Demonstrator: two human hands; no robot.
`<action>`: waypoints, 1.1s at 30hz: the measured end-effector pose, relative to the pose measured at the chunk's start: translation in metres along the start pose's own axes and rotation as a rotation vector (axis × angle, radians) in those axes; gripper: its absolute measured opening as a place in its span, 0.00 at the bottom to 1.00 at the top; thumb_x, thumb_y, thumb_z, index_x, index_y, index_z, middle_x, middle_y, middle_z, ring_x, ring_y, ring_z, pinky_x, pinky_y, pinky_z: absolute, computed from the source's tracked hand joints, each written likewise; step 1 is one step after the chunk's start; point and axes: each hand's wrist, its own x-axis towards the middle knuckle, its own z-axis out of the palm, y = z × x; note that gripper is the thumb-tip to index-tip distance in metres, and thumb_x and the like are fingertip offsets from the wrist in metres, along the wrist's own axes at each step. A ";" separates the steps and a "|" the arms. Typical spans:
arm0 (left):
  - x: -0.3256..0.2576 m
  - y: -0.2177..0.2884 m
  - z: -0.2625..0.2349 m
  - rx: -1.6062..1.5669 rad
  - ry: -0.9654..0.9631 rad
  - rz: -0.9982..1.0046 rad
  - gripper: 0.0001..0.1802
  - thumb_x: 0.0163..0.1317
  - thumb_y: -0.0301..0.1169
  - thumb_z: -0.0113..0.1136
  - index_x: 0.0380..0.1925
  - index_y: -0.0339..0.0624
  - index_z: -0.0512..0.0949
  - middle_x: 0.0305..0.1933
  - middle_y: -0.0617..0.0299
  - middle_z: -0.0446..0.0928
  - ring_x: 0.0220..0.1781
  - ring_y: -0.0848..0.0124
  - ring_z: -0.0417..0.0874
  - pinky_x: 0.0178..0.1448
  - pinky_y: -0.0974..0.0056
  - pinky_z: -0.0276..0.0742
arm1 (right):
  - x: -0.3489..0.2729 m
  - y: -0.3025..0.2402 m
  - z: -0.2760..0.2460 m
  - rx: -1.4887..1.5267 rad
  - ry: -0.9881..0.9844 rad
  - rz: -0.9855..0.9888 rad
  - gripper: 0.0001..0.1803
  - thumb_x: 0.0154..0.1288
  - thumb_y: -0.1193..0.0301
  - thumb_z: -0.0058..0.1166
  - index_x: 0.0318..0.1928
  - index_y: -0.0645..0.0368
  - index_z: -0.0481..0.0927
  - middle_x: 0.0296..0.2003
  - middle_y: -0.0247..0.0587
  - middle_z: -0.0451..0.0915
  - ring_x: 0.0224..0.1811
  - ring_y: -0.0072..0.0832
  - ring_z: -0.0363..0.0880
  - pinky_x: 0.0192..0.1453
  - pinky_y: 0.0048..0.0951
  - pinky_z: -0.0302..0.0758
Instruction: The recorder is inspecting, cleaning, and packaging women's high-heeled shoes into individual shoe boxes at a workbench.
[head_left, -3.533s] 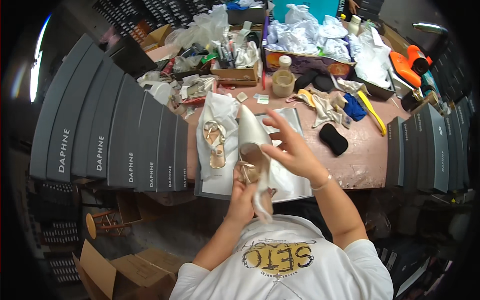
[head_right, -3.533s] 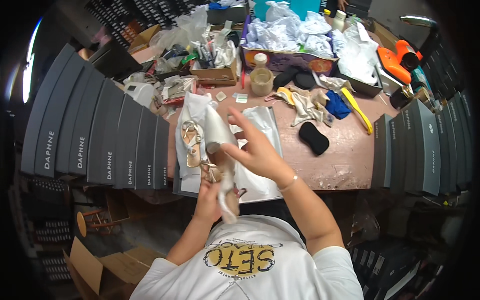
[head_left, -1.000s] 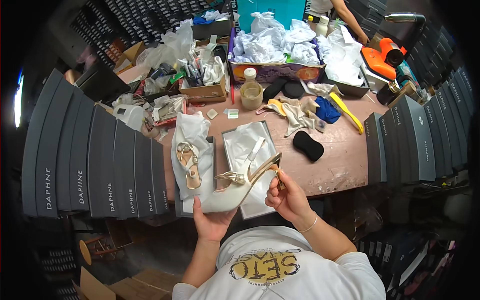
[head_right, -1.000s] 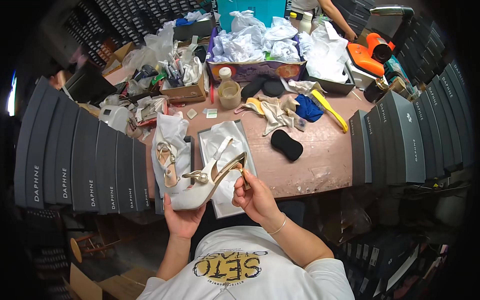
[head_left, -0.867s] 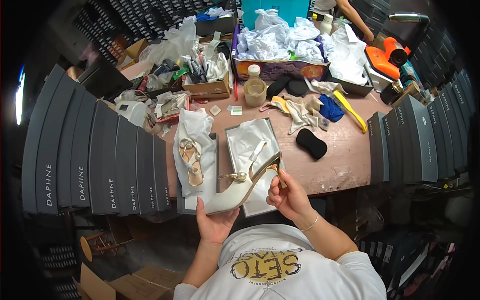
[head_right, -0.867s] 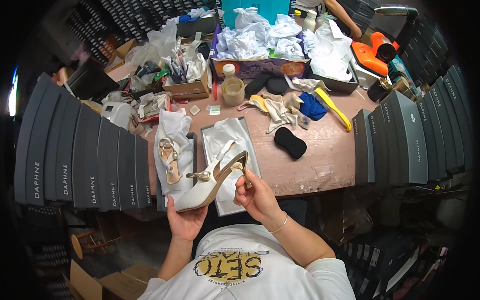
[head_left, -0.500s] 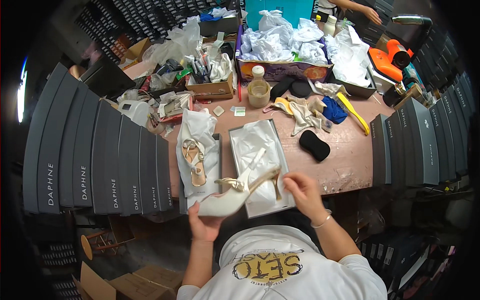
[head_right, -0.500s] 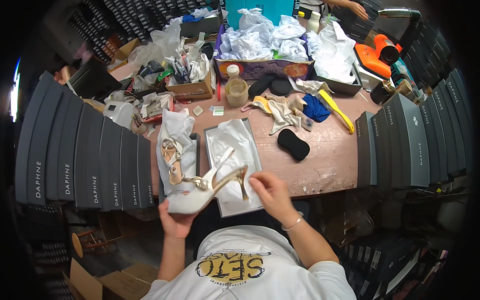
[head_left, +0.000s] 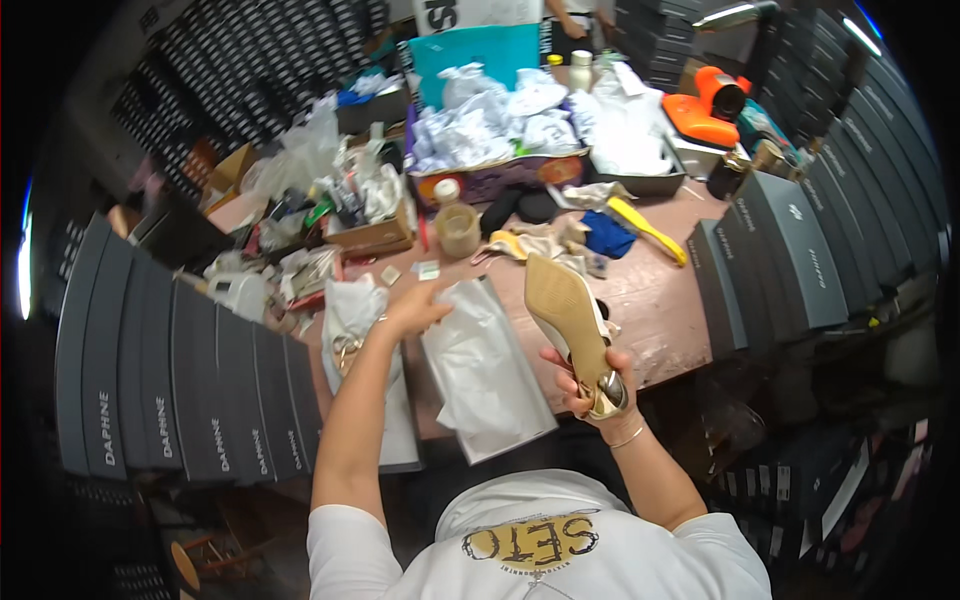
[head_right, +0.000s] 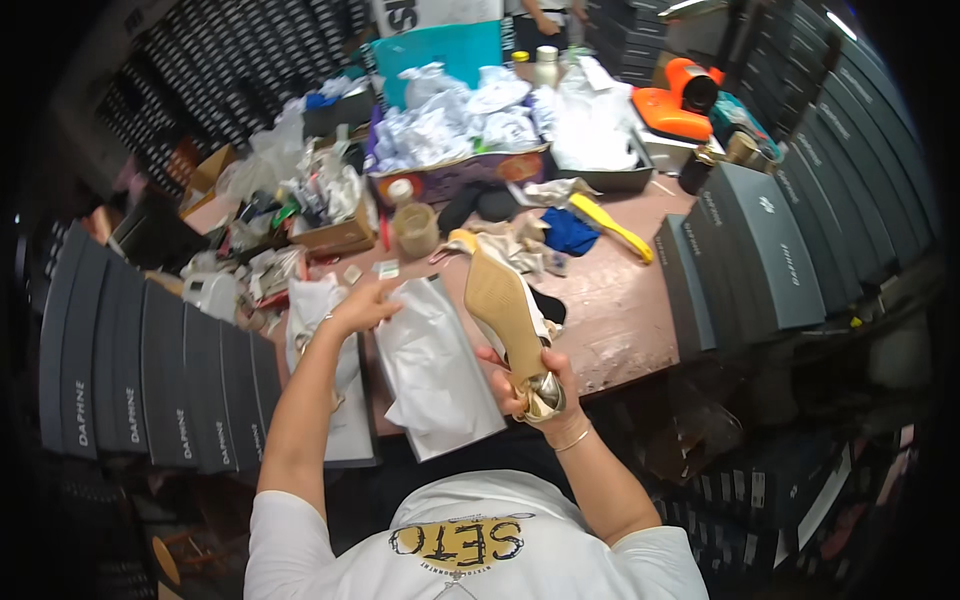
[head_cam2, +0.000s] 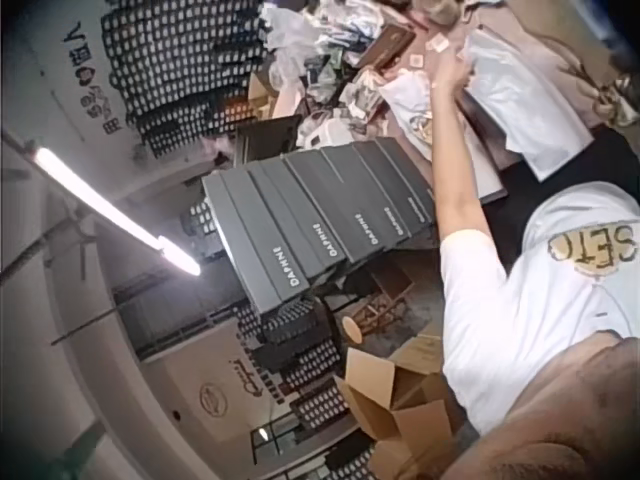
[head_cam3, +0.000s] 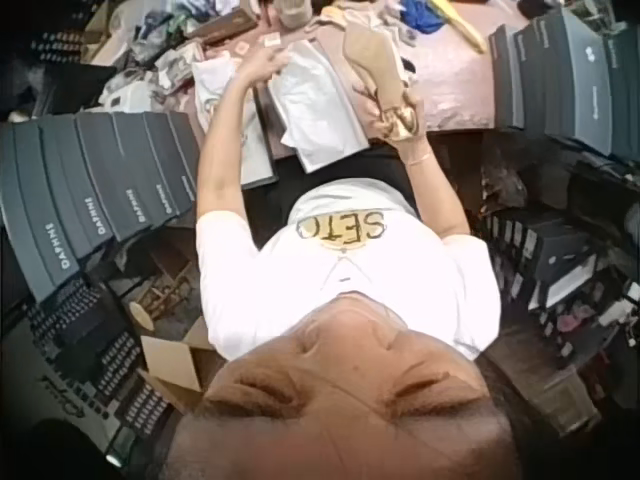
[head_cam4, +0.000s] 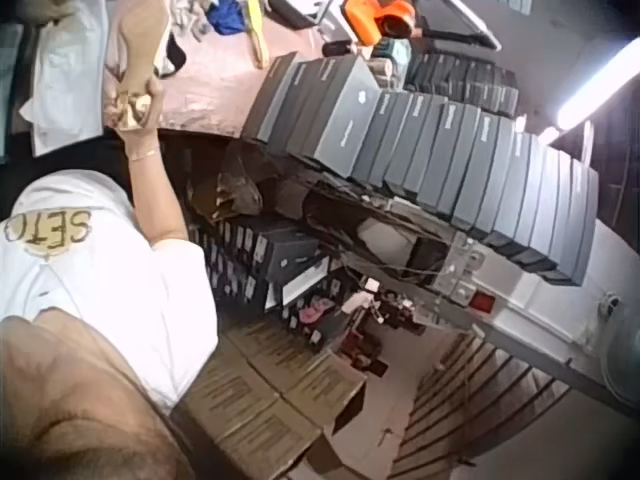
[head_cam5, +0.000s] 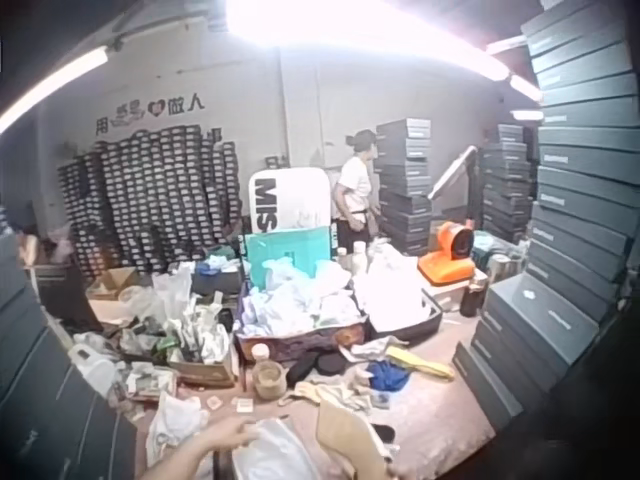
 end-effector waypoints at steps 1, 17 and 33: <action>0.011 -0.008 0.000 -0.056 -0.062 -0.023 0.16 0.66 0.35 0.55 0.51 0.38 0.73 0.25 0.64 0.76 0.21 0.78 0.75 0.21 0.69 0.71 | -0.002 -0.003 0.002 0.155 -0.011 -0.050 0.40 0.64 0.54 0.49 0.70 0.62 0.54 0.64 0.55 0.62 0.39 0.31 0.74 0.30 0.23 0.72; -0.127 0.094 0.000 0.087 0.862 0.442 0.06 0.55 0.26 0.64 0.28 0.38 0.76 0.29 0.60 0.74 0.27 0.70 0.73 0.32 0.67 0.68 | -0.040 -0.010 0.097 -0.711 -0.005 0.006 0.31 0.56 0.60 0.57 0.54 0.71 0.70 0.33 0.47 0.76 0.27 0.28 0.78 0.25 0.22 0.77; -0.141 0.058 0.079 0.279 0.620 0.351 0.30 0.51 0.20 0.56 0.59 0.41 0.71 0.46 0.53 0.73 0.47 0.56 0.75 0.53 0.54 0.72 | 0.024 0.058 0.028 -0.161 0.335 0.320 0.22 0.70 0.55 0.44 0.47 0.63 0.75 0.29 0.47 0.81 0.20 0.29 0.79 0.15 0.23 0.73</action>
